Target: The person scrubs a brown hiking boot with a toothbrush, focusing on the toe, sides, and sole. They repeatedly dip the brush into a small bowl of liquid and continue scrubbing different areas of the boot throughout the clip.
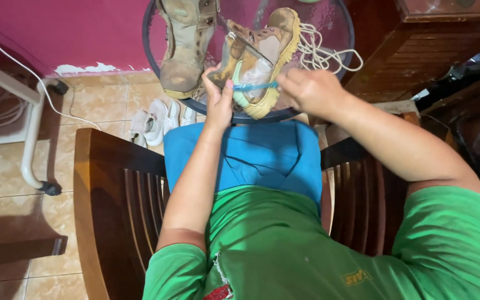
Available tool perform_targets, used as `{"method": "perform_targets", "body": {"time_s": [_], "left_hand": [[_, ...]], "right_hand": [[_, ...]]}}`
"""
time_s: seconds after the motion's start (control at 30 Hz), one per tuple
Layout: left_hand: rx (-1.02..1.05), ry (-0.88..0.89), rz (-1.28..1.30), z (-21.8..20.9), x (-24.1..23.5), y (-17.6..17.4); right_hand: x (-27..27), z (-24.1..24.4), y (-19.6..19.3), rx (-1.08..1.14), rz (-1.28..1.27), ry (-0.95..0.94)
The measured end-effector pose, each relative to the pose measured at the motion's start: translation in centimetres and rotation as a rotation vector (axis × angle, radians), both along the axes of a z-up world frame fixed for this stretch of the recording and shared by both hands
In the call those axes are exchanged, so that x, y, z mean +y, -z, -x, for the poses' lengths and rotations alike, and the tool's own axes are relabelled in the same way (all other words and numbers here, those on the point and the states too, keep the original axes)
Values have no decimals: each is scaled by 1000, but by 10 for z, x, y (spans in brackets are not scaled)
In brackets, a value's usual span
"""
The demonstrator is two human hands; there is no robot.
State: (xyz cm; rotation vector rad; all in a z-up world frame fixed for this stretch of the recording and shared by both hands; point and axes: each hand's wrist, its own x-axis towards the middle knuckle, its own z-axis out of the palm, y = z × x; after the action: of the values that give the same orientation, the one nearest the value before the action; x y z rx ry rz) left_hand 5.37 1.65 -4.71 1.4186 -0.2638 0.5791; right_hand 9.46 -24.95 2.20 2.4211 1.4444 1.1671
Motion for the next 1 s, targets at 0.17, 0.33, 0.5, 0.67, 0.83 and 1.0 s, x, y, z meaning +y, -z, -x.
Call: {"method": "perform_targets", "body": {"time_s": [0.17, 0.33, 0.5, 0.67, 0.83, 1.0], "left_hand": [[-5, 16, -2, 6, 0, -7], [-16, 7, -17, 2, 2, -1], [33, 32, -15, 4, 4, -6], [-12, 34, 15, 6, 0, -6], [-2, 25, 20, 6, -1, -4], [-16, 21, 13, 7, -3, -10]], "right_hand": [[-9, -18, -27, -11, -54, 60], [0, 1, -28, 118, -30, -93], [3, -2, -44, 133, -23, -59], [-10, -16, -33, 52, -43, 24], [-10, -10, -10, 93, -29, -55], [-18, -19, -15, 82, -111, 139]]}}
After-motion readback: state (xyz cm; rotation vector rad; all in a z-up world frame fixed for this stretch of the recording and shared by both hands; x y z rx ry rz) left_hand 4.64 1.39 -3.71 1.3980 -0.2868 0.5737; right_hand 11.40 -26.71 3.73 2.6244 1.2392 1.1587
